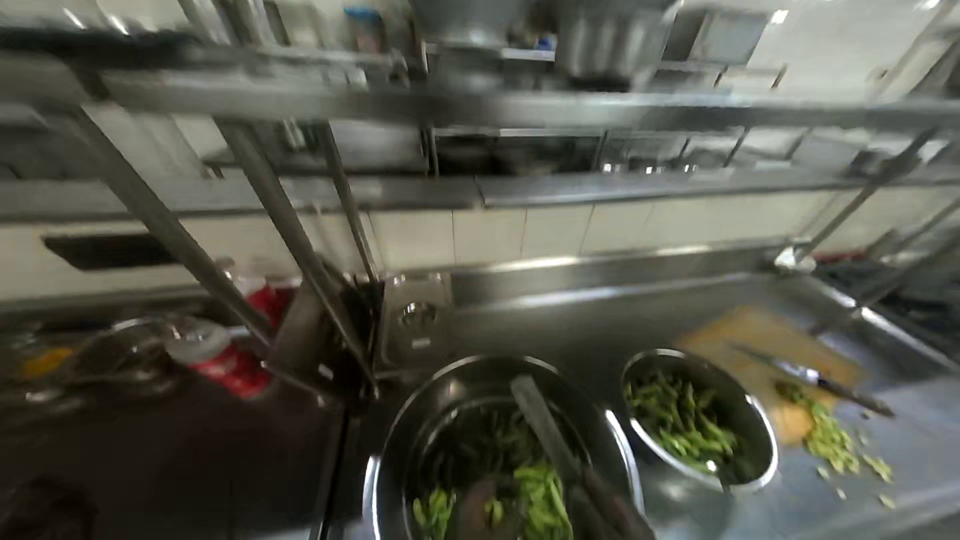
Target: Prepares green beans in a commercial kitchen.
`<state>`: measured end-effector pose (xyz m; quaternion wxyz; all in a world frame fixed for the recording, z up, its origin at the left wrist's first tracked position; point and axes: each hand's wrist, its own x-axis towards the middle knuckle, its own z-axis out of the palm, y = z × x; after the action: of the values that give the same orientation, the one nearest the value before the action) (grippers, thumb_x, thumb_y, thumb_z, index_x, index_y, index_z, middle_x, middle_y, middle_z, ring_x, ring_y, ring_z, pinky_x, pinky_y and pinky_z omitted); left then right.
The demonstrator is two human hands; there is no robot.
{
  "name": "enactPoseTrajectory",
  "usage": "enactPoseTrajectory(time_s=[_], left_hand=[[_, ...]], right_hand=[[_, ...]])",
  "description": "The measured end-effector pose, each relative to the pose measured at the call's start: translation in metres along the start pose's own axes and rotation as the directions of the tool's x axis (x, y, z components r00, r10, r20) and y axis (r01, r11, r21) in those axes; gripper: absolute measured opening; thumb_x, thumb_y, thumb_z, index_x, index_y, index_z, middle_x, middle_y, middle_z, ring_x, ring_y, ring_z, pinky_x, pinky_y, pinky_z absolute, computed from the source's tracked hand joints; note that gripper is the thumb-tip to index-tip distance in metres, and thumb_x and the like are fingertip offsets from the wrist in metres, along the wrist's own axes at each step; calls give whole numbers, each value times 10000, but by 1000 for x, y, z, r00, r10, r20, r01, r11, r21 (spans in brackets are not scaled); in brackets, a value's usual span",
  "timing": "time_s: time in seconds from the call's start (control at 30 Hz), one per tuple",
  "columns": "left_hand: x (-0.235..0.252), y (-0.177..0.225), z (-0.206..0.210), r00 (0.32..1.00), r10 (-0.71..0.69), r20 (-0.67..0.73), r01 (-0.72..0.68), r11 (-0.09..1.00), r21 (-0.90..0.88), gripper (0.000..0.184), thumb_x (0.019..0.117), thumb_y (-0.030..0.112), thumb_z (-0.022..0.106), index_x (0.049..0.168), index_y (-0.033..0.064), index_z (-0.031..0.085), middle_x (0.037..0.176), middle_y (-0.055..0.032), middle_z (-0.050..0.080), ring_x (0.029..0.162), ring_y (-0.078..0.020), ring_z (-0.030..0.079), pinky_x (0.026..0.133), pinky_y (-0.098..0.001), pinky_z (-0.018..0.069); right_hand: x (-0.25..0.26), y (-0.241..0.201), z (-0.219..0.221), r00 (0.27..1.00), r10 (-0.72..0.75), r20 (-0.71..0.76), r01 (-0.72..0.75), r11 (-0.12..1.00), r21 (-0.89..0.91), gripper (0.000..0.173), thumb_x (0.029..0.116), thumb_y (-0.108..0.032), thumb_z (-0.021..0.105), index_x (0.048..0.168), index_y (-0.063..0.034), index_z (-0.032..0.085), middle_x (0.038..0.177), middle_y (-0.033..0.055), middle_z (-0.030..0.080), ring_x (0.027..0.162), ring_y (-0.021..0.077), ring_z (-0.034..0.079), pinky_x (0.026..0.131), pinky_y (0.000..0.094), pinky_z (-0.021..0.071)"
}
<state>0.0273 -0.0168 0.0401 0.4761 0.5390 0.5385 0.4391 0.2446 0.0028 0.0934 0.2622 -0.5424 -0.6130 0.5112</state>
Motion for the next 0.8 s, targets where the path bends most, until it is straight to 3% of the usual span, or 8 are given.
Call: enactPoseTrajectory(time_s=[0.13,0.27,0.33,0.4,0.5,0.6,0.7,0.8], left_hand=[[4,9,5,997,77,0,-77,995,68,260,909,208,742,1139,94,707,1104,7,716,992,-63,677,891,-277,582],[0,12,8,999,50,22,-53,985,164,219,883,237,778,1094,216,723,1038,68,715,885,-70,685,768,-321,610],[-1,12,9,993,109,43,-116,971,209,223,874,240,786,1088,217,725,1062,67,708,918,-66,679,780,-318,607],[0,12,10,987,153,52,-161,959,234,218,868,252,788,1075,210,733,1108,62,701,992,-62,672,829,-308,601],[0,14,12,984,171,59,-180,959,219,193,856,233,793,1040,216,736,1097,74,697,991,-59,665,824,-297,599],[-3,17,14,972,222,81,-236,941,244,202,847,166,788,1039,195,733,1098,69,695,993,-53,665,827,-277,601],[-4,14,16,952,287,108,-306,915,264,155,851,217,778,998,192,736,1086,74,696,1033,-49,656,875,-282,587],[-7,14,18,955,280,94,-295,914,278,133,872,296,773,960,198,751,1063,80,700,1023,-36,655,879,-286,587]], right_hand=[[5,20,-2,997,-83,4,83,996,33,362,1090,-357,443,1251,-67,589,729,35,594,586,168,598,559,367,557],[-3,10,-1,997,-76,4,76,997,34,310,1087,-374,449,1143,-120,619,694,44,579,548,167,568,508,334,515],[-6,9,0,996,-91,-1,91,995,37,327,1090,-396,432,1152,-130,610,683,47,573,536,171,561,496,326,507],[-6,9,1,995,-103,-1,103,995,10,332,1061,-444,498,1093,-135,618,669,42,580,528,170,569,498,333,517],[-4,10,3,992,-127,-8,124,982,-143,371,908,-514,718,1030,-174,630,705,-25,604,580,116,584,533,327,522],[-5,11,7,991,-129,-14,123,966,-226,443,828,-556,786,1005,-179,637,707,-41,602,593,101,585,547,336,527],[-4,10,9,991,-134,-6,128,955,-266,435,823,-553,792,972,-174,637,682,-42,589,573,97,574,537,332,520],[-3,10,10,991,-136,16,134,945,-299,366,876,-518,748,941,-175,639,639,-46,563,541,100,552,519,333,499]])
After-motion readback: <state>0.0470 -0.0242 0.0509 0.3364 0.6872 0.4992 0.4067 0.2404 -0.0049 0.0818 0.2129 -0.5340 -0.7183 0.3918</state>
